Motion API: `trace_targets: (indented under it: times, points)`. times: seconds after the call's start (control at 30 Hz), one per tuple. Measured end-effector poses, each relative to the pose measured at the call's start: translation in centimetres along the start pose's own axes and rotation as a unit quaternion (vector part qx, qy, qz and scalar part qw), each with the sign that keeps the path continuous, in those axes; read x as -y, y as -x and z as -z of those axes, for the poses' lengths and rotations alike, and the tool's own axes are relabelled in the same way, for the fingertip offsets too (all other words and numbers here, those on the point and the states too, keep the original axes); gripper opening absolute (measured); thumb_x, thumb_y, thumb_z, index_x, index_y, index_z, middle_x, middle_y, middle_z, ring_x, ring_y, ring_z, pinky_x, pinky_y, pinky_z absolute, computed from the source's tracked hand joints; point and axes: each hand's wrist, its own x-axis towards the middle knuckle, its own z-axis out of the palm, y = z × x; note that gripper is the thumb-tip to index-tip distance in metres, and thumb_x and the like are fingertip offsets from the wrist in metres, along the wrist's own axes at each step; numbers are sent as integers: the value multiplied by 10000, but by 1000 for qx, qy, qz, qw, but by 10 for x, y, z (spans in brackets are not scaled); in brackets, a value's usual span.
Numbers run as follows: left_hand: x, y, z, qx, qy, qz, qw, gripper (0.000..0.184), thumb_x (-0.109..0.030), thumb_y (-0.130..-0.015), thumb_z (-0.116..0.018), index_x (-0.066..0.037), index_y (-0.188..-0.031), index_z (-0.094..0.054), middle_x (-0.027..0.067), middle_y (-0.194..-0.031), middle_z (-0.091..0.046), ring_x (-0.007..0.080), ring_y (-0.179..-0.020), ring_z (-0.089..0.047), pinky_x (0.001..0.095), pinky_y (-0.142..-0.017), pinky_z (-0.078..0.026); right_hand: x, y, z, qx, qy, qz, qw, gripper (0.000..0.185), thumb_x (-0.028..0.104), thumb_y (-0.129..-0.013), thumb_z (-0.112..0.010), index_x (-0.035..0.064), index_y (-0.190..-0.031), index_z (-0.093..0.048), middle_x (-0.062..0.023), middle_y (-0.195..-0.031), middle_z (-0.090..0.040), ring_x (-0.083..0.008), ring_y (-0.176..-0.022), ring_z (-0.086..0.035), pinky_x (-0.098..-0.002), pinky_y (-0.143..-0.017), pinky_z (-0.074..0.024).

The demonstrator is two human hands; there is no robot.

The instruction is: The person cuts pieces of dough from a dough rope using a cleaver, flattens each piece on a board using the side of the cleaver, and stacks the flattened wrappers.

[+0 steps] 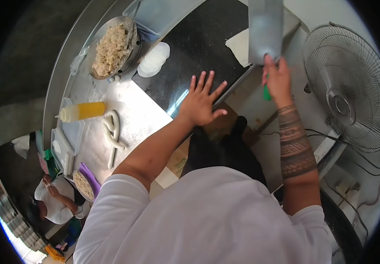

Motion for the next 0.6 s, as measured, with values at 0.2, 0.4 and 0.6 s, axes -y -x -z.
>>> trace_targets:
  times: [0.2, 0.4, 0.6]
  points:
    - [4, -5, 5, -21, 41, -22, 999, 972, -801, -942, -515, -233, -1705, -318, 294, -1747, -202, 516, -1612, -181, 628, -1301, -147, -57, 20, 15, 71, 49, -183, 979, 341, 349, -1024, -751, 57, -1107, -596, 8, -707, -535, -80, -503, -469, -284, -444, -407]
    - [41, -4, -2, -252, 441, 125, 852, 990, -569, -1003, -637, -44, -1712, -189, 305, -1756, -168, 453, -1643, -146, 555, -1318, -121, -39, 79, 4, 216, 227, -64, 947, 531, 298, -875, -894, -12, -1247, -676, -135, -1177, -764, -246, -1103, -708, -386, -1004, -540]
    - [79, 13, 10, -1, -16, -113, 993, 883, -625, -962, -650, -270, -1699, -320, 221, -1761, -232, 464, -1624, -205, 642, -1296, -171, -54, 80, -65, 420, 307, -10, 854, 605, 249, -823, -927, -22, -1289, -652, -169, -1143, -753, -270, -1088, -721, -402, -962, -552]
